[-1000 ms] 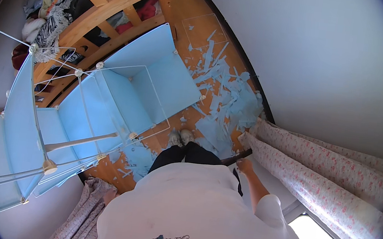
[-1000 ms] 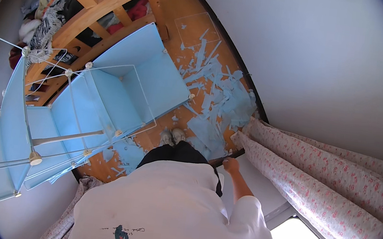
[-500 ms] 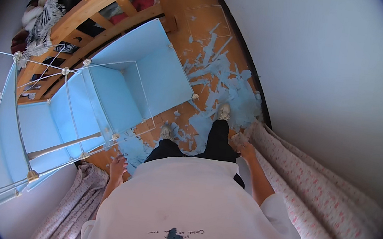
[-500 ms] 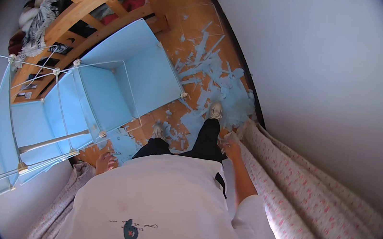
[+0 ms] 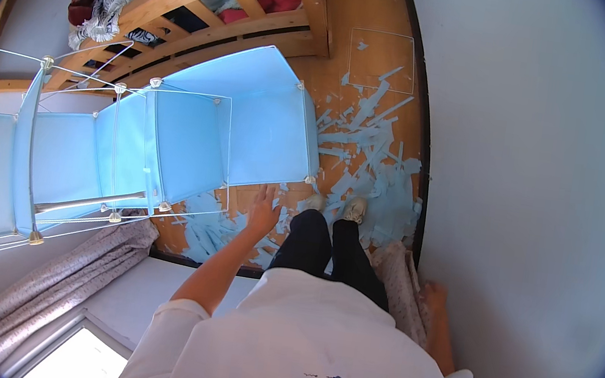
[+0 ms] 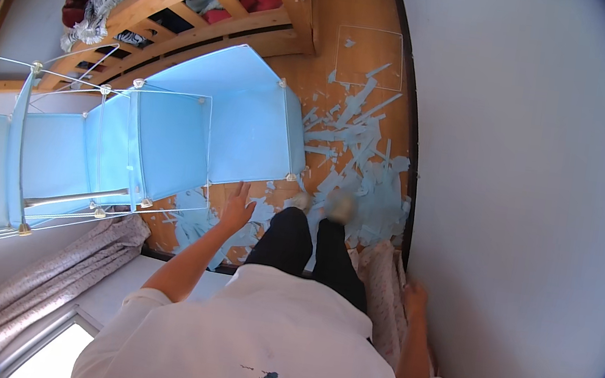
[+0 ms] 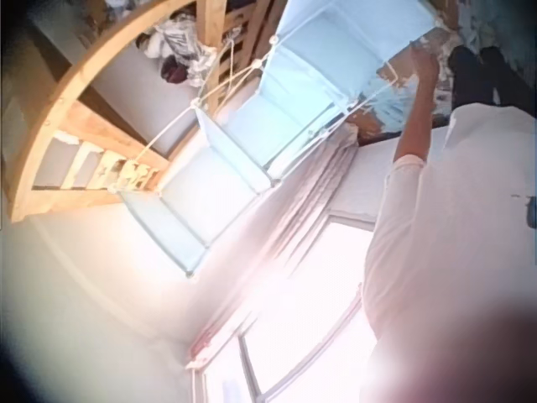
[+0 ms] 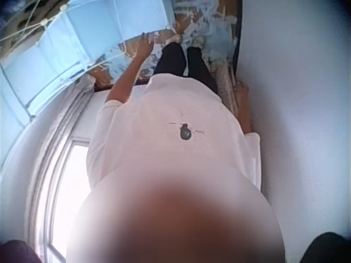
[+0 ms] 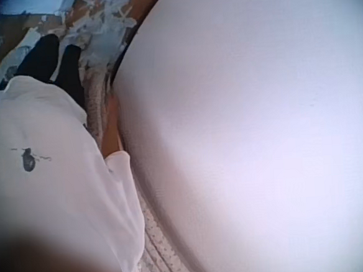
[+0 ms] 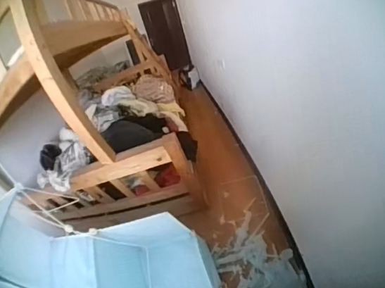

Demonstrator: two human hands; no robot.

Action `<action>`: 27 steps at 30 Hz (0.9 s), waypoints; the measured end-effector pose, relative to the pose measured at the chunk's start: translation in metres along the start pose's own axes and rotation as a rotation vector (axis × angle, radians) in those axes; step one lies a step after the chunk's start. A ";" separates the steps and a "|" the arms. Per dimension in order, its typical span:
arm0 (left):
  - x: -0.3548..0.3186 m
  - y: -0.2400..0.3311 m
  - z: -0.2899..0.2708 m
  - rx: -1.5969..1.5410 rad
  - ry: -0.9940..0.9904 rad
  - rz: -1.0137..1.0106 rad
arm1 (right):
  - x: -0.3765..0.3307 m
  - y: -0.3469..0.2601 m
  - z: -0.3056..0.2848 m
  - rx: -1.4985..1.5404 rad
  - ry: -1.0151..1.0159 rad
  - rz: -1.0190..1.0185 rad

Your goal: The person assembles a light blue multi-tiered shelving unit by hand. They connect the wire frame components, insert the fabric shelves, and secure the structure using white elastic bands.

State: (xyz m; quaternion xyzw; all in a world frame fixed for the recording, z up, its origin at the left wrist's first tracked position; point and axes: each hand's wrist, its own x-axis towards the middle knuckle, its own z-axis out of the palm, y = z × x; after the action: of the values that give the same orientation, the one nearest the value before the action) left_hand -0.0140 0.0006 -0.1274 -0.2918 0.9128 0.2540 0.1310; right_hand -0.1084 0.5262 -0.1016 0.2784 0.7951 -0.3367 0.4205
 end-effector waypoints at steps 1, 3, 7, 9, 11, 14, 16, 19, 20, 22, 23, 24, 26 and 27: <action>0.020 0.008 0.007 0.048 -0.025 -0.016 | -0.006 -0.015 0.001 -0.031 -0.001 0.015; 0.065 0.017 0.021 0.106 -0.057 -0.062 | -0.014 -0.027 0.013 -0.033 -0.063 0.027; 0.145 0.007 0.066 0.194 -0.019 -0.174 | -0.010 -0.003 0.024 0.028 -0.172 0.036; 0.184 -0.001 0.087 0.249 0.004 -0.200 | -0.007 0.012 0.023 0.036 -0.172 0.092; 0.219 -0.012 0.102 0.282 0.072 -0.220 | -0.004 0.024 0.024 0.002 -0.179 0.140; 0.266 -0.033 0.114 0.314 0.128 -0.261 | -0.002 0.017 0.025 -0.056 -0.186 0.214; 0.288 -0.050 0.122 0.312 0.144 -0.295 | 0.003 0.005 0.031 -0.038 -0.157 0.266; 0.296 -0.075 0.134 0.281 0.114 -0.342 | 0.017 -0.011 0.035 -0.077 -0.167 0.302; 0.290 -0.081 0.139 0.264 0.122 -0.346 | 0.026 -0.012 0.037 -0.066 -0.171 0.272; 0.248 -0.097 0.158 0.258 0.106 -0.341 | 0.035 -0.014 0.032 -0.058 -0.196 0.228; 0.214 -0.101 0.168 0.265 0.073 -0.340 | 0.032 -0.016 0.031 -0.047 -0.189 0.246; 0.171 -0.102 0.173 0.264 0.011 -0.400 | 0.033 -0.021 0.033 -0.033 -0.186 0.260; 0.072 -0.105 0.183 0.190 -0.083 -0.674 | 0.041 -0.038 0.038 -0.038 -0.194 0.252; 0.026 -0.110 0.186 0.222 -0.519 -0.847 | 0.045 -0.049 0.037 -0.072 -0.205 0.243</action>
State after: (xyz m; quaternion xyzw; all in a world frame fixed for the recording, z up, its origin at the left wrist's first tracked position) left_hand 0.0484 0.0122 -0.3359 -0.5478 0.6734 0.1442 0.4750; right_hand -0.1480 0.4748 -0.1411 0.3213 0.7201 -0.2815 0.5468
